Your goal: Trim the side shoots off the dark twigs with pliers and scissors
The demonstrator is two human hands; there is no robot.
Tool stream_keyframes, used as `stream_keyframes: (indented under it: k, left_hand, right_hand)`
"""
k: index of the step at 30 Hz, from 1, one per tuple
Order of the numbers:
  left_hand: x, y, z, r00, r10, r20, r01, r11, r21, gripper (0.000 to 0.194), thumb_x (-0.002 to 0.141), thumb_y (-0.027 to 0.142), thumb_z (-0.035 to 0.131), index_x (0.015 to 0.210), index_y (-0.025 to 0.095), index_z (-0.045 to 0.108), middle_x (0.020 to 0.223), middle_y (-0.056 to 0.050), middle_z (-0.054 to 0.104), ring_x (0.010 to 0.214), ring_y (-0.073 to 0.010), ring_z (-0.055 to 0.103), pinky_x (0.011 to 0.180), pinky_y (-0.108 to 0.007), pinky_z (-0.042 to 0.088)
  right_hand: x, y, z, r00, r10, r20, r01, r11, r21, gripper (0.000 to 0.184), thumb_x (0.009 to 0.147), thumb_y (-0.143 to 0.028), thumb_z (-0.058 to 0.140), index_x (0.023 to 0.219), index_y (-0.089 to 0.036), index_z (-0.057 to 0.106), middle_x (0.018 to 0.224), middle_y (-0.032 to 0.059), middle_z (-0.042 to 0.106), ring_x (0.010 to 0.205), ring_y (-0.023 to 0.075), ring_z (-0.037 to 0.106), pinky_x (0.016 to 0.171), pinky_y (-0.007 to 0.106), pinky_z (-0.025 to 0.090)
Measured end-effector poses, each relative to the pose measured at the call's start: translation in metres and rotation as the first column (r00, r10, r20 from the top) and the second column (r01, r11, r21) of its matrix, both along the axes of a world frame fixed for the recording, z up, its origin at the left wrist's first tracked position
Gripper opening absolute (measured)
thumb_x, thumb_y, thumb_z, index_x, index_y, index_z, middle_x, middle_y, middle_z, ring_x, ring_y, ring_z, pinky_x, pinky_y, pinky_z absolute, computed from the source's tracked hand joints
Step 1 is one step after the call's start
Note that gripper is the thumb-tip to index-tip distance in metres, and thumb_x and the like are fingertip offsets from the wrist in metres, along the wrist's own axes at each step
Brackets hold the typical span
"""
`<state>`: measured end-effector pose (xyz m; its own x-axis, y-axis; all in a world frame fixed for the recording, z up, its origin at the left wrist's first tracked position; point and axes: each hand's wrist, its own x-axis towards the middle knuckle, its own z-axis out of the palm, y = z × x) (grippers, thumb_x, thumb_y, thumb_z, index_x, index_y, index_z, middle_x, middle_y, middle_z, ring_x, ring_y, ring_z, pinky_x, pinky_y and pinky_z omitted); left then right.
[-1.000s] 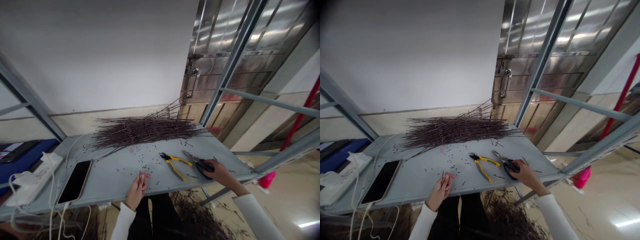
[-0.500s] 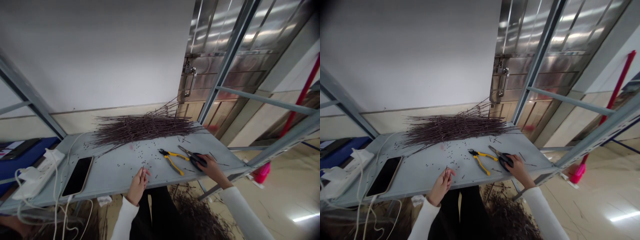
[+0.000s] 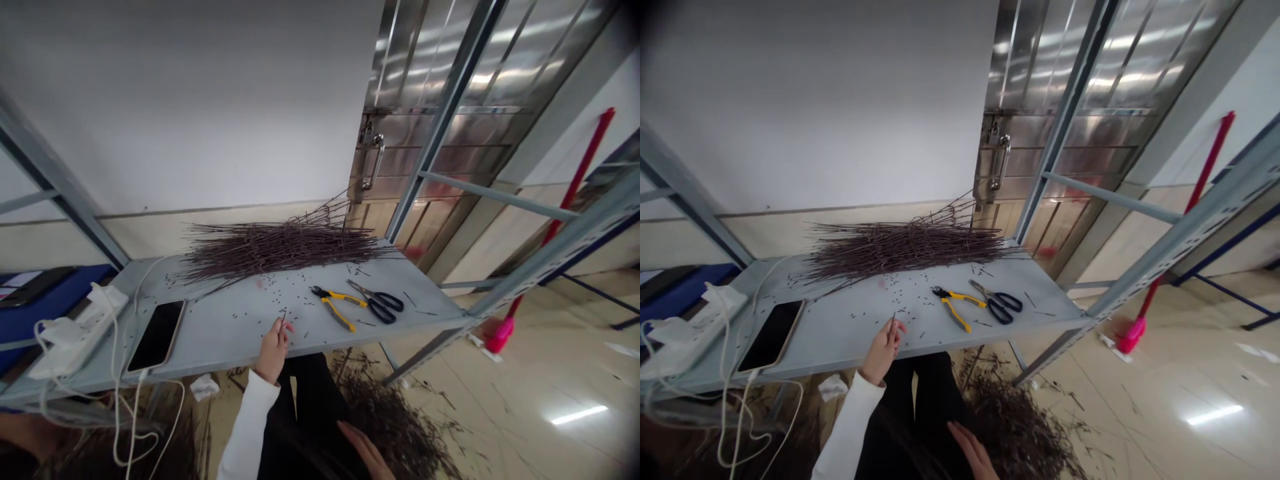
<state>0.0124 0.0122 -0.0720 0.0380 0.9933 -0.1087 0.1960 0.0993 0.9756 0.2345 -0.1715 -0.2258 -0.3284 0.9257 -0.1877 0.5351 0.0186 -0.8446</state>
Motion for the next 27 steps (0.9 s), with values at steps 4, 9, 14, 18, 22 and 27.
stream_keyframes:
  k: [4,9,14,18,22,27]
  left_hand:
    - [0.002,0.003,0.002,0.999,0.014,-0.047,-0.013,0.999,0.030,0.035,0.084,0.051,0.036,0.075,0.020,0.049,0.053,0.009,0.030,0.039,-0.0084,0.028,0.040,-0.022,0.021]
    - [-0.001,0.001,0.010,0.998,0.027,-0.063,-0.023,0.998,0.066,0.031,0.084,0.048,0.038,0.073,0.021,0.049,0.052,0.009,0.031,0.040,-0.0091,0.030,0.042,-0.022,0.024]
    - [-0.006,-0.003,0.027,1.000,-0.021,-0.012,0.022,0.997,0.076,0.046,0.082,0.062,0.037,0.075,0.019,0.052,0.050,0.009,0.031,0.038,-0.0082,0.028,0.040,-0.022,0.025]
    - [-0.013,-0.004,0.061,0.995,-0.088,0.043,0.082,0.989,0.125,0.048,0.079,0.063,0.047,0.090,0.018,0.056,0.064,0.003,0.050,0.050,-0.0104,0.046,0.046,-0.022,0.037]
    - [-0.033,-0.009,0.091,0.967,-0.216,0.131,0.153,0.913,0.377,0.062,0.072,0.053,0.067,0.121,0.020,0.049,0.131,-0.012,0.051,0.118,-0.0235,0.049,0.098,-0.033,0.040]
    - [-0.067,-0.028,0.059,0.956,-0.267,0.119,0.222,0.927,0.302,0.059,0.077,0.047,0.066,0.126,0.021,0.051,0.138,-0.013,0.048,0.132,-0.0300,0.037,0.111,-0.044,0.026]
  right_hand:
    - [-0.055,0.030,0.039,0.952,0.234,-0.196,-0.241,0.970,-0.012,0.088,0.070,-0.048,0.071,0.145,-0.025,0.033,0.153,0.0108,0.027,0.139,0.0277,0.027,0.113,0.041,0.024]
    - [-0.087,0.044,0.080,0.887,0.193,-0.419,-0.147,0.979,0.140,0.062,0.072,-0.056,0.067,0.125,-0.025,0.059,0.131,0.0117,0.056,0.123,0.0279,0.050,0.105,0.041,0.038]
    - [-0.086,0.077,0.109,0.803,-0.277,-0.527,0.246,0.961,-0.130,0.045,0.080,-0.063,0.053,0.083,-0.023,0.074,0.088,0.0077,0.074,0.089,0.0277,0.067,0.088,0.043,0.050]
    - [-0.075,0.121,0.141,0.711,-0.381,-0.591,0.249,0.922,-0.295,0.053,0.069,-0.069,0.061,0.079,-0.018,0.070,0.080,0.0085,0.073,0.075,0.0251,0.069,0.072,0.041,0.056]
    - [-0.063,0.157,0.179,0.714,-0.298,-0.633,0.126,0.945,-0.303,0.043,0.073,-0.060,0.064,0.080,-0.018,0.069,0.079,0.0067,0.074,0.071,0.0213,0.070,0.068,0.034,0.057]
    - [-0.053,0.192,0.218,0.692,-0.273,-0.668,0.061,0.945,-0.322,0.039,0.076,-0.054,0.064,0.084,-0.016,0.068,0.079,0.0075,0.075,0.066,0.0185,0.071,0.063,0.029,0.057]
